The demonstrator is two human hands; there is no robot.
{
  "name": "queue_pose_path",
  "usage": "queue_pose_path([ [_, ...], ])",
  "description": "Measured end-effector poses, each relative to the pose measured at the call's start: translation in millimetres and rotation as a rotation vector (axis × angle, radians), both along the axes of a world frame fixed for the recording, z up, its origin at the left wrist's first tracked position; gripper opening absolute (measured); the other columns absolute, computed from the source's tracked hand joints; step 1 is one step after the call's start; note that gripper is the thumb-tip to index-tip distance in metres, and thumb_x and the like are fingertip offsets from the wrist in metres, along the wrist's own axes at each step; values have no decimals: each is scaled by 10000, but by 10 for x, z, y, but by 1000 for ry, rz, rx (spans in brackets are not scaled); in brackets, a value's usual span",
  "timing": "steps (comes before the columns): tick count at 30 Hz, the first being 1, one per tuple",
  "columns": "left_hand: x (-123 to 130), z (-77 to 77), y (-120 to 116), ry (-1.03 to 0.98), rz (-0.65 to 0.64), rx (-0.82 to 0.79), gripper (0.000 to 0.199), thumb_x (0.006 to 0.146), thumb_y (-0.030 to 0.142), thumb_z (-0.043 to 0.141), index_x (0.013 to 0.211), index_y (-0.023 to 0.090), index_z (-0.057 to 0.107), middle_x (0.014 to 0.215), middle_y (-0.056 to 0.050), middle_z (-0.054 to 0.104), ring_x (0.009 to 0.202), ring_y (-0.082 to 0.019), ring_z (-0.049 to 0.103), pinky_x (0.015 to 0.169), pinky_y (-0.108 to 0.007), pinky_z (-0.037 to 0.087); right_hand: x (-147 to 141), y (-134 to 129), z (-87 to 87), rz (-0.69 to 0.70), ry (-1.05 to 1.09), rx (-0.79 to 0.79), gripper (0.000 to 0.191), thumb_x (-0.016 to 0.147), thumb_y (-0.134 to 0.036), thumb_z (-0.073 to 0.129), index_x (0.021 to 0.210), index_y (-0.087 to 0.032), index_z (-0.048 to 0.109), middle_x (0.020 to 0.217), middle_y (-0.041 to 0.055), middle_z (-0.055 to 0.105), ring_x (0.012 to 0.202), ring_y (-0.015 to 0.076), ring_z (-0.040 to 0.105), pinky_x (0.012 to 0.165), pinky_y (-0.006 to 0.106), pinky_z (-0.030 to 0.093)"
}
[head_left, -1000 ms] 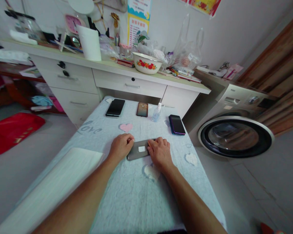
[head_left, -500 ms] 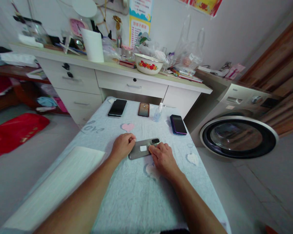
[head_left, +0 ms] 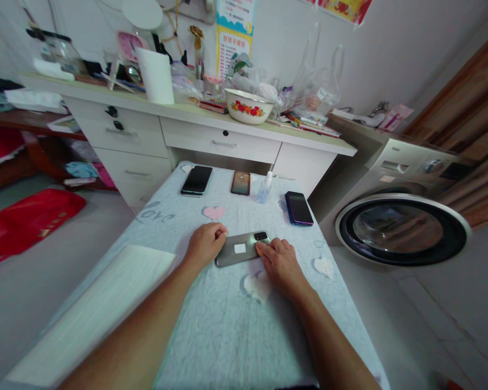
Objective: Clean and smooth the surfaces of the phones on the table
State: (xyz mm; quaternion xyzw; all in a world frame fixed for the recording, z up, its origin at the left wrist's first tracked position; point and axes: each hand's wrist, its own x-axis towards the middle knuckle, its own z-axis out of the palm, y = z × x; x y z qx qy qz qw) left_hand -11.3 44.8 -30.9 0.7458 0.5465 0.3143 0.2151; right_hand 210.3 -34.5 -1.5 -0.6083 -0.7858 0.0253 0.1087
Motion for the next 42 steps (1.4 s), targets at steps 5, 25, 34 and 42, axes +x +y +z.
queue_pose_path([
  [5,4,13,-2,10,4,0,120,771,183,519,722,188,629,679,1,627,687,-144,557,628,-239,376,63,23,-7,-102,-72,-4,283,998,-317,379,1139,-288,622,922,57,538,868,199,441,747,306,274],
  [25,-3,-7,10,17,-6,6,127,770,193,506,730,192,626,674,4,625,676,-142,556,629,-239,380,-205,-39,20,46,-51,-17,269,973,-251,415,1186,-285,576,1012,59,528,909,200,436,798,316,290],
  [34,4,34,-8,5,-7,-5,121,766,195,510,709,192,617,661,6,617,665,-141,552,615,-238,377,-94,23,-47,-74,-59,9,285,987,-275,390,1170,-313,606,987,57,523,900,195,432,793,305,290],
  [42,-2,39,2,-5,-11,-10,129,767,190,510,716,183,628,674,-2,626,660,-142,556,620,-243,380,60,54,-34,-164,-42,24,303,1002,-323,360,1130,-292,632,944,56,520,878,193,432,768,300,292],
])
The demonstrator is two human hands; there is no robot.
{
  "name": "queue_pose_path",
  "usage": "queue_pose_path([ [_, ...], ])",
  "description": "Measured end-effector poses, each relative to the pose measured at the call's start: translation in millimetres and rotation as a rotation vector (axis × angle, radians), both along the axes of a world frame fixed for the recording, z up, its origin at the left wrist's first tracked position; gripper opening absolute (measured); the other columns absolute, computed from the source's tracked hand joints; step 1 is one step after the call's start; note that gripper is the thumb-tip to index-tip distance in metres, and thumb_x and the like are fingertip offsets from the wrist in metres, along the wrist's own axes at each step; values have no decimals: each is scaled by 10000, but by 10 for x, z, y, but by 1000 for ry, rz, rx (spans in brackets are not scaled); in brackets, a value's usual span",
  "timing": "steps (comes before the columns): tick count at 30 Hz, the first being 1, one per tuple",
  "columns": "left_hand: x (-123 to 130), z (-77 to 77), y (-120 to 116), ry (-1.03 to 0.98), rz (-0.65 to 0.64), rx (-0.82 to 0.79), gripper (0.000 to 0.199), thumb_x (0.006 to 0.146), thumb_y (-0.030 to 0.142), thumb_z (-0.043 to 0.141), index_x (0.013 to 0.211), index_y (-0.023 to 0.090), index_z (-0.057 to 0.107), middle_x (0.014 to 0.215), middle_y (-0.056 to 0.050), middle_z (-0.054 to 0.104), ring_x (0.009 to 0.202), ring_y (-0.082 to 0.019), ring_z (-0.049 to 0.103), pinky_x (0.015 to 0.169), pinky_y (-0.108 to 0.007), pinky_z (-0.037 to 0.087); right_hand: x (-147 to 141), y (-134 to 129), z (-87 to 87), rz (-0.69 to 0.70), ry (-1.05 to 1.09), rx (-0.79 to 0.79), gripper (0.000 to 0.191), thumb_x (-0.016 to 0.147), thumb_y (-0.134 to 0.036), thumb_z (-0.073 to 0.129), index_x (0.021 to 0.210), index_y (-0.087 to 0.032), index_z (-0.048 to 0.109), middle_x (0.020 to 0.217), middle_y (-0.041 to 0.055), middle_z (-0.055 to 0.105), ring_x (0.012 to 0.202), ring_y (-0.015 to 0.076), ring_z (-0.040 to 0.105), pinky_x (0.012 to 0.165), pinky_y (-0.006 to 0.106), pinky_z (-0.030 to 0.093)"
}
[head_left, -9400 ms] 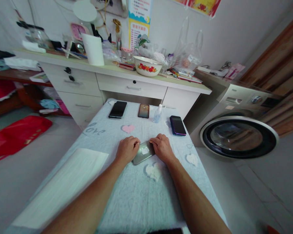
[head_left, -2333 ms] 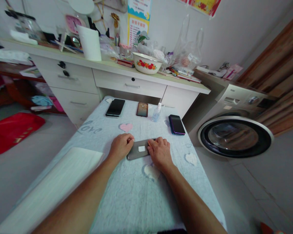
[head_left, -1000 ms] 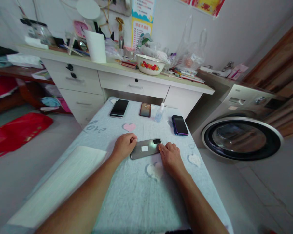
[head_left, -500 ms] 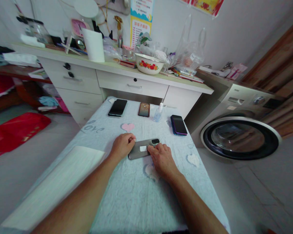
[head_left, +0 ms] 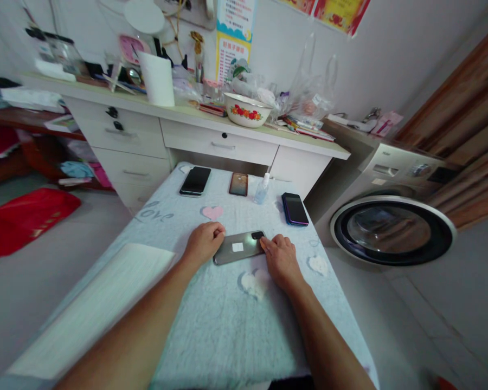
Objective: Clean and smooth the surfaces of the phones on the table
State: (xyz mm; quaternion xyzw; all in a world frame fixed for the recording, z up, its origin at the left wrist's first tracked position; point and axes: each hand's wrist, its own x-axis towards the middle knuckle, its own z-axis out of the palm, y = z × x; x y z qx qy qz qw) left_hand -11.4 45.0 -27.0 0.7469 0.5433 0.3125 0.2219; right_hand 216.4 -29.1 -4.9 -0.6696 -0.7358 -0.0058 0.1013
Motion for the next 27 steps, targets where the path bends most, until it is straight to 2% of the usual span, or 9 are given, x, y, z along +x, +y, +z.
queue_pose_path([
  [6,-8,-9,1,-22,-4,-11,130,761,190,508,722,183,632,667,1,630,656,-140,566,611,-238,378,78,1,-23,-68,-37,-3,331,1012,-323,329,1107,-260,640,946,67,532,886,193,449,768,305,296],
  [14,-3,13,-5,-13,-9,-30,122,758,186,516,730,187,634,664,5,636,655,-140,569,610,-238,378,51,-129,-14,-36,-101,-17,299,1011,-285,317,1088,-234,601,940,71,529,882,205,444,754,306,285],
  [22,-3,21,-13,22,-2,-25,123,762,170,514,736,188,633,673,3,634,669,-141,569,624,-238,385,-97,-250,-31,38,-35,-21,226,986,-219,369,1068,-232,580,937,53,522,880,195,434,779,298,287],
  [27,-13,-7,1,16,-23,-9,116,755,176,519,740,185,634,676,2,630,667,-142,565,623,-241,388,-217,-271,-28,147,-18,-32,278,946,-205,457,1204,-255,550,1001,60,526,920,203,428,821,314,299],
])
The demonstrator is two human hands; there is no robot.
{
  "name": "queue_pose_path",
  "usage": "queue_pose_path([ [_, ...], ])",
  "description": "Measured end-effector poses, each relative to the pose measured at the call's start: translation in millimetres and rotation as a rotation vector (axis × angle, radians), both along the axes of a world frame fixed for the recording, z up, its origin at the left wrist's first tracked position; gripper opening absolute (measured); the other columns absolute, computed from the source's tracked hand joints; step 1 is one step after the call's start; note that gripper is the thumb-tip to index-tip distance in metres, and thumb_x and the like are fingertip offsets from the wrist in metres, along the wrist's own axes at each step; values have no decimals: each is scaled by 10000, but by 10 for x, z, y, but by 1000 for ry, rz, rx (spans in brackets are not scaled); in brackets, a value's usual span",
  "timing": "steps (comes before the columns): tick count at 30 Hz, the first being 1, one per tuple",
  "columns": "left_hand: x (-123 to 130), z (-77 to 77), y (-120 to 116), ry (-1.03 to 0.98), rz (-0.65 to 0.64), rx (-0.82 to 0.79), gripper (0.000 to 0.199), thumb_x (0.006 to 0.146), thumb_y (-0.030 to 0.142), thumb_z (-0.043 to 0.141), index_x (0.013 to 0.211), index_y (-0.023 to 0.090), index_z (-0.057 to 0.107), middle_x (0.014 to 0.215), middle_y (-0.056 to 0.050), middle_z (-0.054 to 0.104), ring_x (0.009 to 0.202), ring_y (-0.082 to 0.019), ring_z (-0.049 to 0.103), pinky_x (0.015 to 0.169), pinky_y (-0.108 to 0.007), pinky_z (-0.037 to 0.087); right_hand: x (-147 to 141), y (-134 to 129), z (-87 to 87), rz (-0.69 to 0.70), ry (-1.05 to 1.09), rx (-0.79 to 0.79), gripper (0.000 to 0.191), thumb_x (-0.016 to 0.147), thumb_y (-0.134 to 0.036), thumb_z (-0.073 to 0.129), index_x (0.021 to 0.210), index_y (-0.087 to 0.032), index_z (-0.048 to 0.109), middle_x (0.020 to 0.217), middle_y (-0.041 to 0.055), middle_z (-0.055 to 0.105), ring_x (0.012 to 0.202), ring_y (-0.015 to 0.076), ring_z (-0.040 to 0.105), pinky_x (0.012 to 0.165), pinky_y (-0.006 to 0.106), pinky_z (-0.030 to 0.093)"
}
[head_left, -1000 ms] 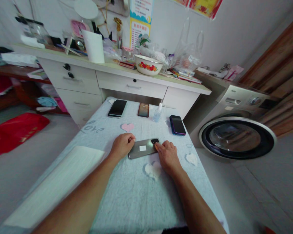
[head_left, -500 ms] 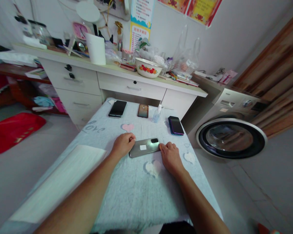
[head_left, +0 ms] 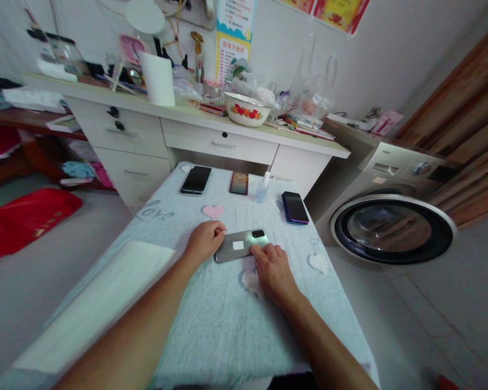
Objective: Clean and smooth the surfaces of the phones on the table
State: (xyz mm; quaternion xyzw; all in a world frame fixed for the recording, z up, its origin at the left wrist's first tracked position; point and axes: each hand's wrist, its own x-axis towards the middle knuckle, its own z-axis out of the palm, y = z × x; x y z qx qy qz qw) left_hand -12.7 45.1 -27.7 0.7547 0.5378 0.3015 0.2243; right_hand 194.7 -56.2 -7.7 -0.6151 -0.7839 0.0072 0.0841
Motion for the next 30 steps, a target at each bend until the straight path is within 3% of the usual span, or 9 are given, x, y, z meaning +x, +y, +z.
queue_pose_path([
  [9,6,14,-9,6,3,-6,119,754,177,514,731,193,630,677,4,626,674,-142,563,626,-237,389,-63,-33,-11,135,47,22,342,924,-221,491,1254,-289,551,986,50,494,907,199,402,824,322,300],
  [13,2,-7,1,3,4,5,118,753,176,519,739,192,634,682,3,623,672,-141,561,635,-238,391,-12,6,-30,59,37,39,310,950,-236,467,1229,-328,567,980,47,498,900,197,407,819,316,295],
  [25,8,23,-22,13,17,6,125,761,159,515,736,184,635,694,-3,633,672,-142,565,629,-245,384,214,172,-46,-204,17,50,302,993,-298,380,1194,-293,606,957,67,517,887,201,438,781,304,301],
  [30,10,22,-12,10,11,8,126,757,160,513,736,183,635,693,-7,635,675,-146,566,631,-243,382,133,186,-6,-194,19,31,297,1003,-300,349,1116,-275,623,941,57,519,867,192,437,772,293,294],
])
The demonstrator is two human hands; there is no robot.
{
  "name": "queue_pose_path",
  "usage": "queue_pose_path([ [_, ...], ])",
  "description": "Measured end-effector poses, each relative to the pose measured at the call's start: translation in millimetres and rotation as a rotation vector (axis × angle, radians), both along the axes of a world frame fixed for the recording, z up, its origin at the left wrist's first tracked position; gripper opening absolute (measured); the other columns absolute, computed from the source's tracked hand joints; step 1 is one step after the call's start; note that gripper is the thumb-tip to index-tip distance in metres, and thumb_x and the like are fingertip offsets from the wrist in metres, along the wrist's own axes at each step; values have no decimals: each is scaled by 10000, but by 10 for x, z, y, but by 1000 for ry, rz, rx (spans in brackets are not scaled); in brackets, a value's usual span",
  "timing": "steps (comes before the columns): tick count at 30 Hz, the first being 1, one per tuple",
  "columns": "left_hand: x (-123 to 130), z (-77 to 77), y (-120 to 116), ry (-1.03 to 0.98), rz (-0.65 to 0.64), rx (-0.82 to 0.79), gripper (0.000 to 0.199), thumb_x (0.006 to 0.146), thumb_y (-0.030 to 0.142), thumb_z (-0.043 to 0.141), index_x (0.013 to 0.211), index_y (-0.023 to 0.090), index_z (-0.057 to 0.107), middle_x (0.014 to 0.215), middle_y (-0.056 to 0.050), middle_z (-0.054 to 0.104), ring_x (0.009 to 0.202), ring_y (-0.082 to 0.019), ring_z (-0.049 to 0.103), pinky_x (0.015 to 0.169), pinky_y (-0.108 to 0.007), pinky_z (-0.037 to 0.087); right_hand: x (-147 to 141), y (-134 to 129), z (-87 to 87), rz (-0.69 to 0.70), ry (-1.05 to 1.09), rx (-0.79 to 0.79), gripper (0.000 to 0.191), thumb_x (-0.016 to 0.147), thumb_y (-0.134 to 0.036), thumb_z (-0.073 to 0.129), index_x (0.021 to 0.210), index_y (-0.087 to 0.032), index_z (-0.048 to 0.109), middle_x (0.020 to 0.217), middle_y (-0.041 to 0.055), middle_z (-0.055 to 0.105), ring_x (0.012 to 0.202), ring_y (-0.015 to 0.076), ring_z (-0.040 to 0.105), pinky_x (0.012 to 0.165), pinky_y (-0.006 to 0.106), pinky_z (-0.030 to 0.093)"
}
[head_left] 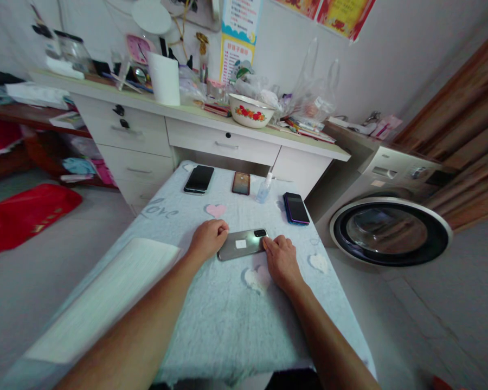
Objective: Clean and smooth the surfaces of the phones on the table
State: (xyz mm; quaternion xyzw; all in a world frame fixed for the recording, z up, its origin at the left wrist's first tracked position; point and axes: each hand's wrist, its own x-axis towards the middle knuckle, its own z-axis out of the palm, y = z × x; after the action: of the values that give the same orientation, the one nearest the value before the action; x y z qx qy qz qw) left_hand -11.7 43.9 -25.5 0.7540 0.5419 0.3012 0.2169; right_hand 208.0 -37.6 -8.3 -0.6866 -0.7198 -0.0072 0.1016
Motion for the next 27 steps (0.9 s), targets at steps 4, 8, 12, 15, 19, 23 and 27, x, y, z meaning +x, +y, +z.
queue_pose_path([
  [4,4,-13,11,-8,0,-2,135,752,154,505,731,184,634,691,-10,641,675,-150,571,626,-246,378,-127,-12,44,92,-21,-14,288,1001,-275,341,1085,-257,616,943,60,522,876,195,434,780,297,293],
  [8,5,-23,9,-25,-1,5,131,747,153,506,720,186,630,693,-9,645,678,-151,576,627,-247,380,-256,-2,64,206,-61,-27,294,997,-262,332,1130,-245,594,983,71,532,902,211,438,778,315,300],
  [12,5,-29,6,-41,-2,17,130,743,150,506,713,185,628,681,-6,640,667,-148,575,627,-245,382,-396,23,86,289,-108,-53,289,979,-247,358,1178,-211,564,1038,92,535,926,227,442,788,338,311],
  [15,6,-33,11,-51,-7,26,129,748,155,508,713,182,629,676,-7,638,660,-146,573,629,-246,386,-507,43,118,323,-130,-70,269,973,-239,364,1142,-197,568,1029,95,543,919,229,445,795,345,316],
  [19,7,-42,22,-62,-1,36,126,751,158,512,700,178,626,680,-13,639,655,-148,569,630,-250,392,-615,92,166,383,-152,-88,264,978,-229,341,1071,-187,584,1025,92,552,914,229,449,804,346,322],
  [23,-5,-54,35,-82,20,57,127,749,148,513,711,177,630,692,-17,638,672,-150,573,649,-252,409,-634,152,184,401,-144,-75,285,988,-250,326,1047,-194,599,1021,90,555,926,227,452,811,346,316],
  [27,-24,-43,48,-111,74,63,127,737,141,515,729,177,636,718,-21,639,689,-152,580,663,-254,427,-595,187,169,344,-116,-77,292,984,-264,340,1095,-211,605,1005,90,552,921,227,449,795,345,301],
])
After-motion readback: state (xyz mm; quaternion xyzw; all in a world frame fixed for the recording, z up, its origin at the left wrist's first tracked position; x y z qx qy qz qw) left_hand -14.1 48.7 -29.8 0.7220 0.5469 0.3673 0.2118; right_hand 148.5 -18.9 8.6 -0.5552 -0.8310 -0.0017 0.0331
